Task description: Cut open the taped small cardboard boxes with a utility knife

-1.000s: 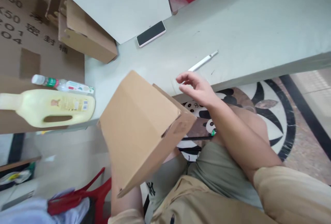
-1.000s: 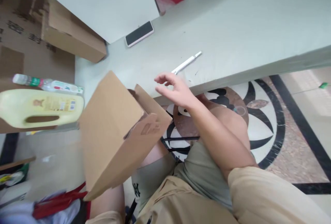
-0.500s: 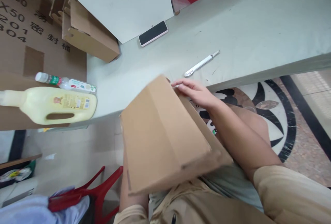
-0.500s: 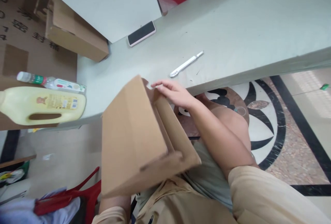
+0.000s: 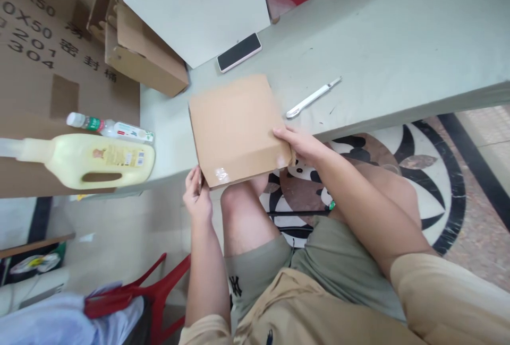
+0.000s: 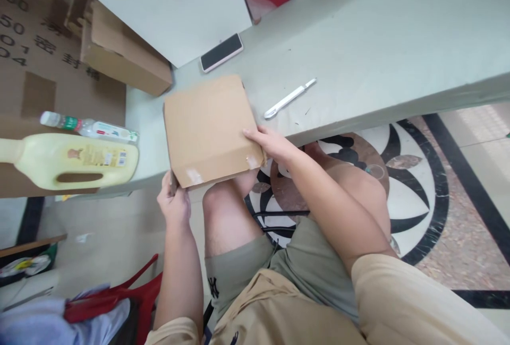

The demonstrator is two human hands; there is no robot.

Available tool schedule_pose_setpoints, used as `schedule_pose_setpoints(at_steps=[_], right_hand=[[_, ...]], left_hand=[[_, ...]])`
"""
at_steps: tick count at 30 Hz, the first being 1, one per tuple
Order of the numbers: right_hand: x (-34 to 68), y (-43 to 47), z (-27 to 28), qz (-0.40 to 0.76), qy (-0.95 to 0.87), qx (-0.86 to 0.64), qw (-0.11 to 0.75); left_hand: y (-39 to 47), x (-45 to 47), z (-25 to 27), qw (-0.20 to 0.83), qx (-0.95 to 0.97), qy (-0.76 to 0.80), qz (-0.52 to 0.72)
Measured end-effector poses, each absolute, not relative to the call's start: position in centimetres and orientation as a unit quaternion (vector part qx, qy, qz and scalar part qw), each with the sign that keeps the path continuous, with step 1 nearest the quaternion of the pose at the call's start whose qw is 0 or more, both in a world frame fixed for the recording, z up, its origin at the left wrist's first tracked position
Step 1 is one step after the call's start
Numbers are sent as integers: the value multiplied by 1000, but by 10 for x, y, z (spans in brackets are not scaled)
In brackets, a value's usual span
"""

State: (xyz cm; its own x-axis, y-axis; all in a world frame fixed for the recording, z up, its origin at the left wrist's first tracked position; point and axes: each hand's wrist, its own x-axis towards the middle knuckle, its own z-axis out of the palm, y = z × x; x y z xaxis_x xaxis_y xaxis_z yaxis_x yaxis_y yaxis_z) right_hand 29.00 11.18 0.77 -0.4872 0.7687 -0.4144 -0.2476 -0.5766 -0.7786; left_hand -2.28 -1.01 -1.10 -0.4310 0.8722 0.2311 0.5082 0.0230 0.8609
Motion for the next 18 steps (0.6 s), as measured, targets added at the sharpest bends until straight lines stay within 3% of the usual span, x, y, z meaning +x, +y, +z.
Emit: schedule_pose_setpoints(at_steps=[3,6,9,13,15,18], right_hand=[[294,115,7,782,-294,-457,305],[303,112,9,784,-277,-465,304],[314,104,17,802,-309,-420,291],[332,89,36,757,-374,-472,254],[349,80,47,721,-364,-515,287],[388,58,63,600,-348,-585,420]], left_hand=[[-15,-33,-3,176,554,712,393],[-20,-38,6,294,568,698,321],[-27,-38,11,417,520,639,384],[-32,-32,5,426,434,602,517],[-31,-27,-2,414,401,587,569],[-30,-14,-16,391,392,571,606]])
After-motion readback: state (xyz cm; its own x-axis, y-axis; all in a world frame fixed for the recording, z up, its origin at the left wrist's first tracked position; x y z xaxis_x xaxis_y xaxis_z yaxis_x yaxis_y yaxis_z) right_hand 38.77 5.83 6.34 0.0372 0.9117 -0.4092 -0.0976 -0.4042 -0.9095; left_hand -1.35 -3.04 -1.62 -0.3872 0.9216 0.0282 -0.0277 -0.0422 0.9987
